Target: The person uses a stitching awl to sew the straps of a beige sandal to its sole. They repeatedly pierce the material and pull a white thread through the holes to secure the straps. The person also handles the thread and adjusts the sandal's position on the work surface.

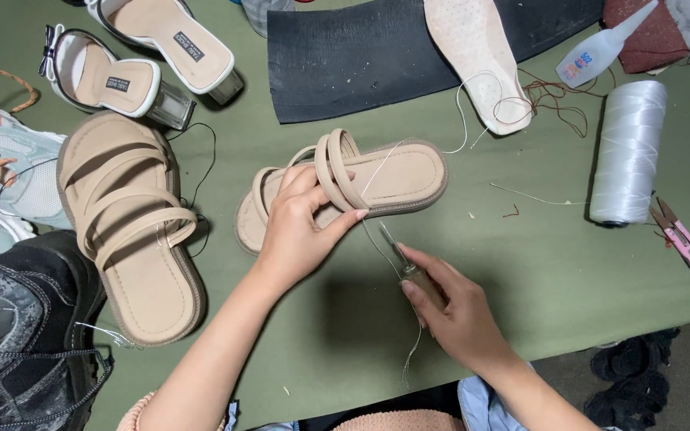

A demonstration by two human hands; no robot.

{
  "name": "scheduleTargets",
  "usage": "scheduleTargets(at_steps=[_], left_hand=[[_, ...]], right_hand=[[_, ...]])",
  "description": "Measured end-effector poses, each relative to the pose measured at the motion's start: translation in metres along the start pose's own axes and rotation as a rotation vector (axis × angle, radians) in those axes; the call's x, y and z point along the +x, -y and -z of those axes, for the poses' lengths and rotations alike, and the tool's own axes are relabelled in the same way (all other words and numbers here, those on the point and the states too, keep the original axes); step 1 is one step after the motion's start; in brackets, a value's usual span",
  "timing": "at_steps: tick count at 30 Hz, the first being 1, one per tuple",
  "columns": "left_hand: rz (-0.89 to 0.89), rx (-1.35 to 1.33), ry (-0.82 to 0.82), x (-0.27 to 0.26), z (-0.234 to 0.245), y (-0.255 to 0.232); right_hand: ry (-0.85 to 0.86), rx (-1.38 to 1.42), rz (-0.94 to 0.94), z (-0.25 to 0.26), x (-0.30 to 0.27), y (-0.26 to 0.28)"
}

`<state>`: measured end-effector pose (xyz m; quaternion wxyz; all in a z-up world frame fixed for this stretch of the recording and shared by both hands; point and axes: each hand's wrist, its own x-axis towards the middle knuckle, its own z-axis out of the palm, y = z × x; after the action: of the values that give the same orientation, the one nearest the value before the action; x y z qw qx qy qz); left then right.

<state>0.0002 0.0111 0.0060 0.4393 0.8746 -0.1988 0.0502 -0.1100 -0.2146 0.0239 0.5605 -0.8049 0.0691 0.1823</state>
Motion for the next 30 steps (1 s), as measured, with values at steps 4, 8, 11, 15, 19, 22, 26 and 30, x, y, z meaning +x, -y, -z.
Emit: scheduleTargets(at_steps=[4, 8, 11, 15, 19, 22, 26, 30], left_hand=[[-0.277, 0.267, 0.176, 0.01, 0.026, -0.011], [-0.254, 0.475, 0.237, 0.017, 0.026, -0.006], [-0.169, 0.551, 0.287, 0.015, 0.018, 0.004], [-0.107, 0.452, 0.265, 0.016, 0.017, 0.01], [-0.075, 0.435, 0.249, 0.02, 0.019, 0.01], [-0.03, 0.406, 0.278, 0.024, 0.022, 0.007], [-0.043, 0.376, 0.29, 0.027, 0.024, 0.007], [0.012, 0.368, 0.307, 0.028, 0.024, 0.005]], right_hand=[[-0.066, -0.012, -0.028, -0.003, 0.003, -0.006], [-0.081, -0.061, 0.051, -0.009, 0.007, -0.007], [-0.138, -0.076, 0.164, -0.012, 0.009, -0.014], [-0.158, -0.047, 0.193, -0.017, 0.009, -0.016], [-0.138, 0.055, 0.143, -0.02, 0.009, -0.015], [-0.146, 0.043, 0.2, -0.021, 0.007, -0.013], [-0.143, 0.022, 0.192, -0.02, 0.006, -0.004], [-0.146, 0.029, 0.129, -0.02, 0.008, 0.003]])
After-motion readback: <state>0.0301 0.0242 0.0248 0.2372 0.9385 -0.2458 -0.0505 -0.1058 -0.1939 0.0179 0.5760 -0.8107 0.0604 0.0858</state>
